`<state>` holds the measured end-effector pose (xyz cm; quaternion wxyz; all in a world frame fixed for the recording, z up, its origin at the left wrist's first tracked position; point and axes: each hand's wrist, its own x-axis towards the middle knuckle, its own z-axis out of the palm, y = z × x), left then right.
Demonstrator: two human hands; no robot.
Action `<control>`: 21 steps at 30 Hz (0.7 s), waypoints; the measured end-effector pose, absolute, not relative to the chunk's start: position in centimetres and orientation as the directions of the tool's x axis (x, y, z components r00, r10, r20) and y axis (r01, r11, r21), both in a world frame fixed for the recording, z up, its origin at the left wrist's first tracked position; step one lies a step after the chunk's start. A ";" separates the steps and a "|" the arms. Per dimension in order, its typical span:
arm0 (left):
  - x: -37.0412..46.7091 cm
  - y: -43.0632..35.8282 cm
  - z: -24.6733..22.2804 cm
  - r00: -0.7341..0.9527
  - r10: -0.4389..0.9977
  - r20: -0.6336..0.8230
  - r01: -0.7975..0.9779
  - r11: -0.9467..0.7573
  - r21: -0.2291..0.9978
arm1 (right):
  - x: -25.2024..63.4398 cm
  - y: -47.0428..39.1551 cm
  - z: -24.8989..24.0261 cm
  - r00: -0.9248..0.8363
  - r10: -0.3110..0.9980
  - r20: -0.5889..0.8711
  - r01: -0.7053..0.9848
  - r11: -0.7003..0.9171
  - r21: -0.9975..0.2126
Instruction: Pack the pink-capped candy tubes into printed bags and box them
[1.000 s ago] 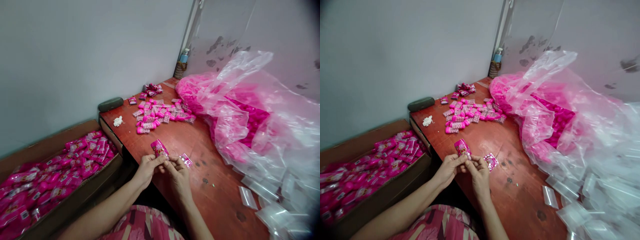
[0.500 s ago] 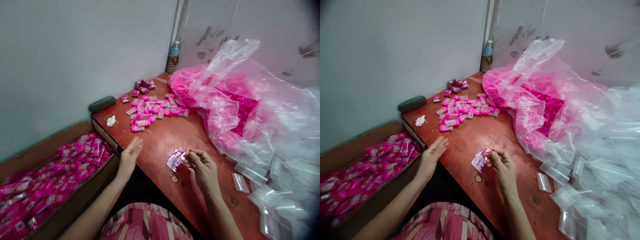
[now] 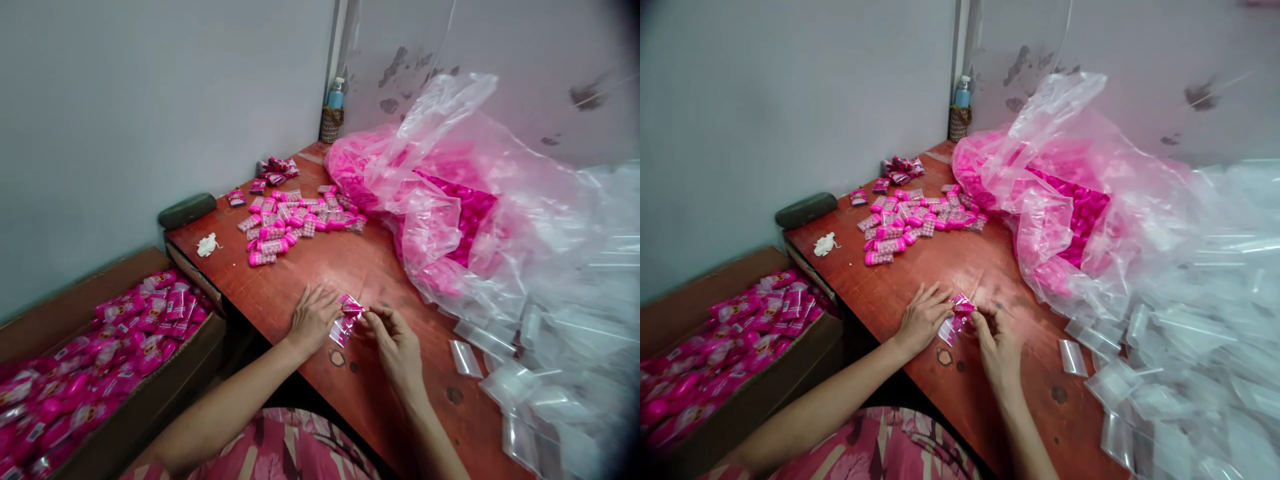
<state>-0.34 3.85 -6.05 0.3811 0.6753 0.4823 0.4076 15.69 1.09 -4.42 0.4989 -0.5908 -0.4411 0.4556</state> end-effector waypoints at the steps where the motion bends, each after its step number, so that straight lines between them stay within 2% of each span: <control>1: -0.3 3.7 -5.8 0.183 0.966 0.183 0.317 -0.234 0.919 | 15.4 1.3 -4.6 0.216 0.971 -0.100 0.046 -0.113 -0.993; 6: -0.4 2.8 -4.3 0.075 0.989 0.131 0.069 -0.136 0.988 | 13.6 2.6 -4.3 0.116 0.984 -0.135 -0.183 -0.112 -0.977; 8: -0.7 2.7 -3.9 0.030 0.999 0.032 -0.047 -0.030 0.998 | 13.3 3.2 -3.6 0.067 0.989 -0.133 -0.214 -0.116 -0.970; 10: -1.2 2.9 -3.7 0.060 0.993 -0.105 -0.139 0.113 0.984 | 13.2 3.7 -2.9 -0.013 0.990 -0.141 -0.189 -0.141 -0.972; 14: -2.5 3.7 -3.6 0.200 0.936 -0.291 -0.218 0.332 0.918 | 13.2 5.7 -2.0 -0.279 0.948 -0.156 0.001 -0.162 -0.987; 17: -3.7 4.2 -3.9 0.145 0.933 -0.330 -0.237 0.356 0.904 | 13.0 9.8 -1.3 -0.352 0.933 -0.070 0.244 0.019 -0.970; 19: -4.6 4.6 -4.3 0.100 0.940 -0.325 -0.226 0.339 0.913 | 12.7 14.1 -0.6 -0.329 0.938 0.107 0.442 0.253 -0.861; 21: -5.3 5.0 -4.8 0.054 0.942 -0.332 -0.214 0.336 0.917 | 12.0 19.3 0.2 -0.348 0.896 0.277 0.617 0.441 -0.651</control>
